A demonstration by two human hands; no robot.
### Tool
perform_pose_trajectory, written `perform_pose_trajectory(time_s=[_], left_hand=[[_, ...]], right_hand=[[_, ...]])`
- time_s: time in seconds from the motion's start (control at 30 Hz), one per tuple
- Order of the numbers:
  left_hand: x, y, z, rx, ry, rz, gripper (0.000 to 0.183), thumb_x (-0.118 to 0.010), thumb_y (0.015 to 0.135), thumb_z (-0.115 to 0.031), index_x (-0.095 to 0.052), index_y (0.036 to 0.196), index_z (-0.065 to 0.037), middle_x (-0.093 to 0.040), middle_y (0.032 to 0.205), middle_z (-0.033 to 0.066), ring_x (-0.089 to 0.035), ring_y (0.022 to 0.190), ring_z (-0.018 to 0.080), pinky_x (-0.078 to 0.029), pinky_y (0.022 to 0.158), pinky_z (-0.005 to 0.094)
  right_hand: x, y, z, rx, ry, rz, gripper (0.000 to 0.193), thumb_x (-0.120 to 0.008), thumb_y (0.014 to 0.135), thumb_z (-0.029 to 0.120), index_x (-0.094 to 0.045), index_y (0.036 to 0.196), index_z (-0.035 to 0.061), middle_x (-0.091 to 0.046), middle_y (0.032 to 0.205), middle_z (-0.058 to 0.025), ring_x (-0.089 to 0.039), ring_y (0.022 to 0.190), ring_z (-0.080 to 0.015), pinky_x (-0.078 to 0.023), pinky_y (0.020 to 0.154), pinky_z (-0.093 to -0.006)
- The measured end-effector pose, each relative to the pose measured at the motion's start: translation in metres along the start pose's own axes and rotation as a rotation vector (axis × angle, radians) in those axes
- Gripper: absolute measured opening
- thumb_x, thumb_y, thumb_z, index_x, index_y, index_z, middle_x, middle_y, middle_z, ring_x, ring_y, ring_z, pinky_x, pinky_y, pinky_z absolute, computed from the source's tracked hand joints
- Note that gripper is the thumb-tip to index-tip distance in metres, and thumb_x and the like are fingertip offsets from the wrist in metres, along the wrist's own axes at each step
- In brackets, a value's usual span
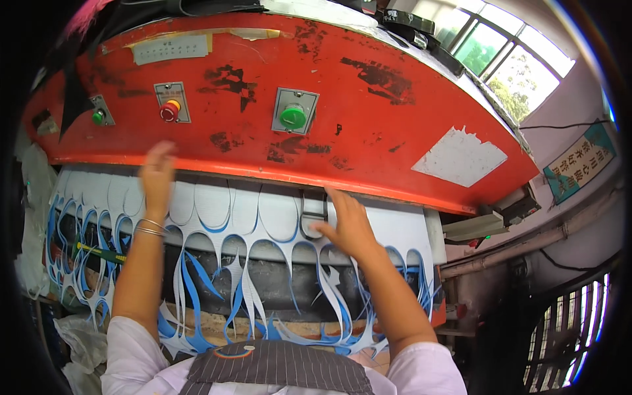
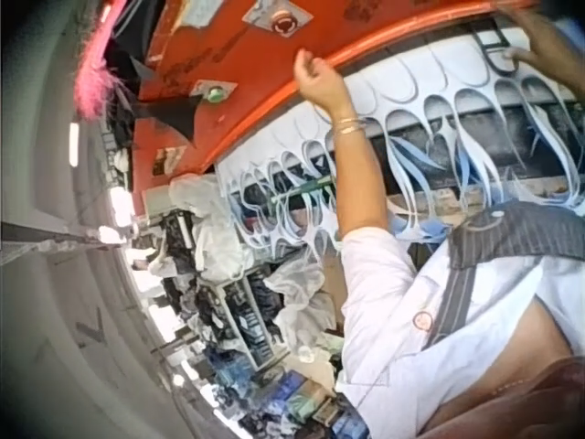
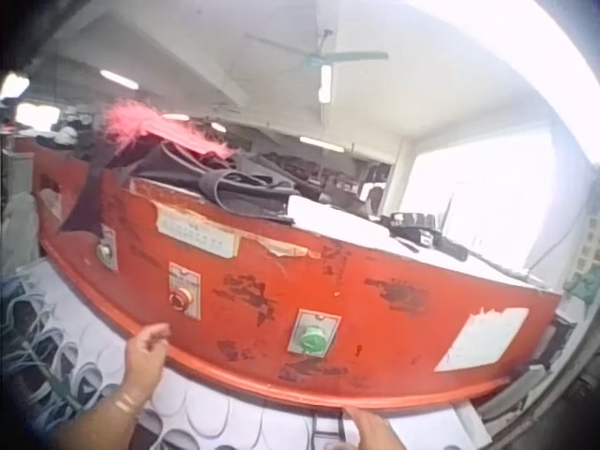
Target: Using a hydraulic swing-arm clicking press to die-cut shoe insoles from a sheet of material.
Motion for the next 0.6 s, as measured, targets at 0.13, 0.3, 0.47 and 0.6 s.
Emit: perform_pose_trajectory(time_s=[0.13,0.3,0.47,0.6], left_hand=[[0.153,0.057,-0.010,0.019,0.396,-0.635,0.053,-0.053,0.090,-0.010,-0.041,0.140,-0.001,-0.047,0.139,0.0149,-0.046,0.128,0.0255,-0.037,0.107,0.0355],[0.192,0.090,-0.021,0.173,0.446,-0.172,0.062,-0.042,0.089,-0.009,-0.027,0.149,-0.005,-0.033,0.151,0.0169,-0.029,0.141,0.0244,-0.026,0.112,0.0326],[0.174,0.011,-0.081,-0.022,0.431,-0.080,0.051,-0.052,0.088,-0.004,-0.045,0.138,-0.002,-0.044,0.144,0.0136,-0.040,0.135,0.0244,-0.028,0.112,0.0348],[0.088,-0.091,-0.137,0.011,0.316,0.295,0.024,-0.060,0.080,-0.005,-0.067,0.104,-0.005,-0.067,0.107,0.0141,-0.061,0.107,0.0311,-0.045,0.095,0.0393]], right_hand=[[0.069,0.095,0.098,0.038,0.353,-0.304,0.057,-0.076,0.078,0.032,-0.050,0.120,0.0047,-0.066,0.092,-0.0170,-0.065,0.078,-0.0320,-0.051,0.065,-0.0378],[0.089,0.136,0.106,-0.115,0.151,-0.392,0.028,-0.069,0.083,0.020,-0.050,0.099,0.0081,-0.063,0.075,-0.0113,-0.063,0.067,-0.0318,-0.048,0.058,-0.0399],[0.086,0.060,0.097,-0.225,0.346,-0.127,0.026,-0.070,0.083,0.024,-0.053,0.092,0.0068,-0.060,0.071,-0.0128,-0.063,0.067,-0.0321,-0.048,0.059,-0.0393],[0.059,-0.035,0.082,-0.433,0.140,0.632,0.040,-0.069,0.081,0.044,-0.060,0.088,0.0060,-0.065,0.079,-0.0162,-0.064,0.079,-0.0341,-0.048,0.068,-0.0438]])
Point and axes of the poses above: each hand's wrist, its own y-axis towards the middle knuckle, its own x-axis out of the back of the hand, z = x × y, the point moved 5 cm from there along y, towards the middle knuckle
